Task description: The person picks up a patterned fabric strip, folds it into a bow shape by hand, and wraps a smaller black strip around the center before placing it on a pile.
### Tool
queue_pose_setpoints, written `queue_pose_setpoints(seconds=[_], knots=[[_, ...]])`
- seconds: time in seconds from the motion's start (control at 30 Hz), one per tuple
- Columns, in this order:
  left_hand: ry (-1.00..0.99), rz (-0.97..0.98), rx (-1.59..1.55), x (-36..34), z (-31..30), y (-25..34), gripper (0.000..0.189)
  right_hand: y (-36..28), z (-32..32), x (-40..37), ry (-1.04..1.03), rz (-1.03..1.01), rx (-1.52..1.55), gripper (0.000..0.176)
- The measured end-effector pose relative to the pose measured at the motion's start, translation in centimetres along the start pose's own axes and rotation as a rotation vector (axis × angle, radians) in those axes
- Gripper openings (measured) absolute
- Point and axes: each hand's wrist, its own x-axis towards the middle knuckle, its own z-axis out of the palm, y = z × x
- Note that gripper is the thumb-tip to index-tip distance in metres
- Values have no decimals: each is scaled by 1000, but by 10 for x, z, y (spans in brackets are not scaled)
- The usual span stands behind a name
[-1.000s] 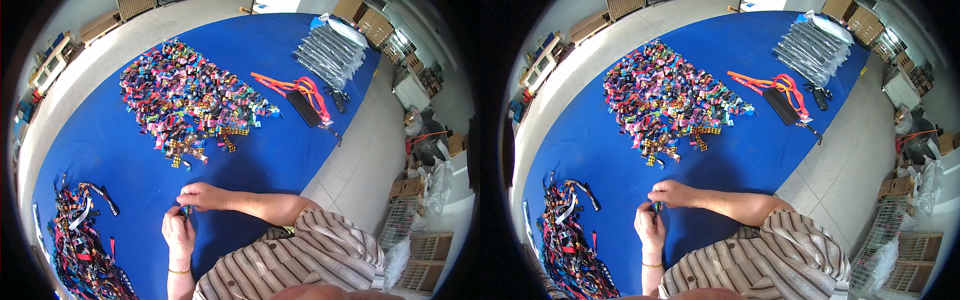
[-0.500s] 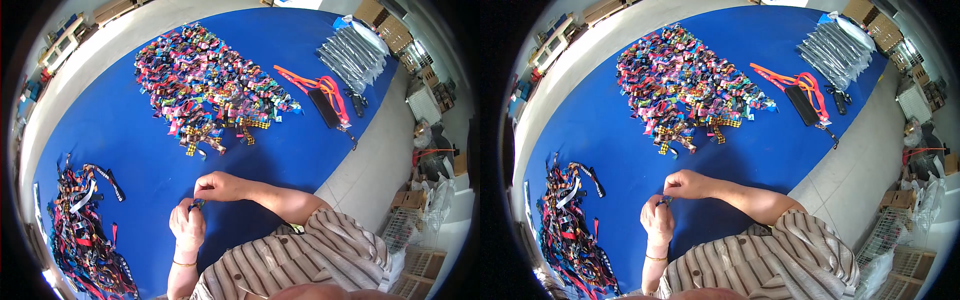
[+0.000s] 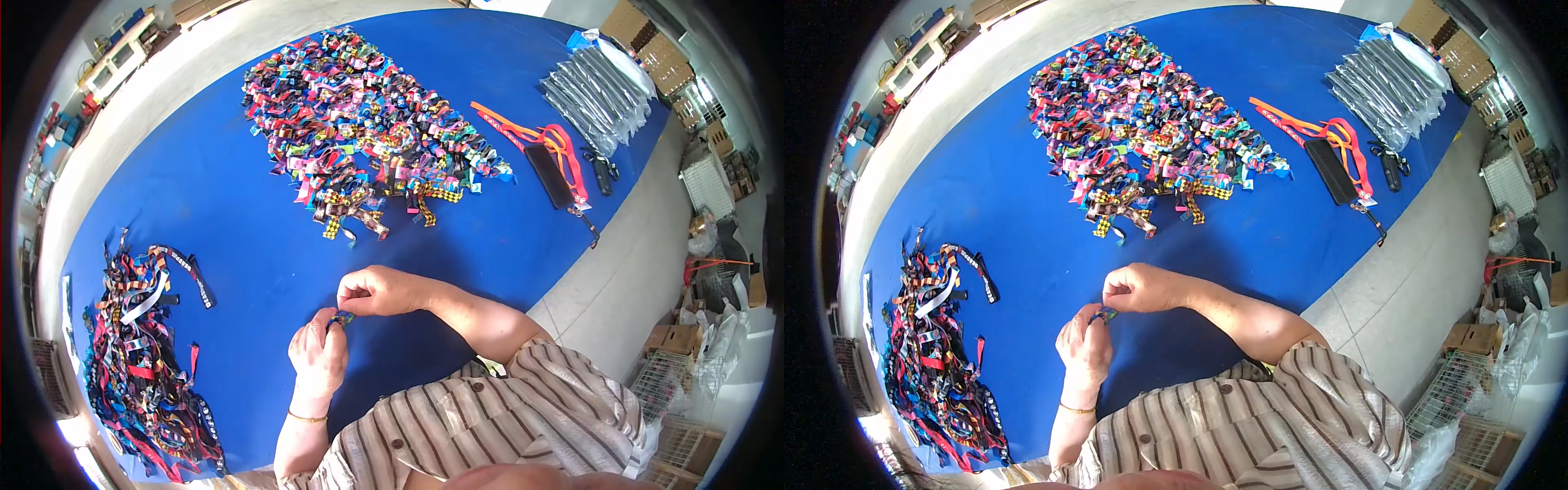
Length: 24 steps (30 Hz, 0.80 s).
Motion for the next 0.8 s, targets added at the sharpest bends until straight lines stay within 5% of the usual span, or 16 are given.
queue_pose_setpoints(seconds=[0.23,0.33,0.8], knots=[[7,79,-12,3,-6,-1,24,4,2,2,9,28,75,18],[41,90,-15,2,-3,-4,24,-5,-1,0,-56,236,350,18],[194,128,-47,-2,3,-11,29,-9,8,1,-30,308,500,16]])
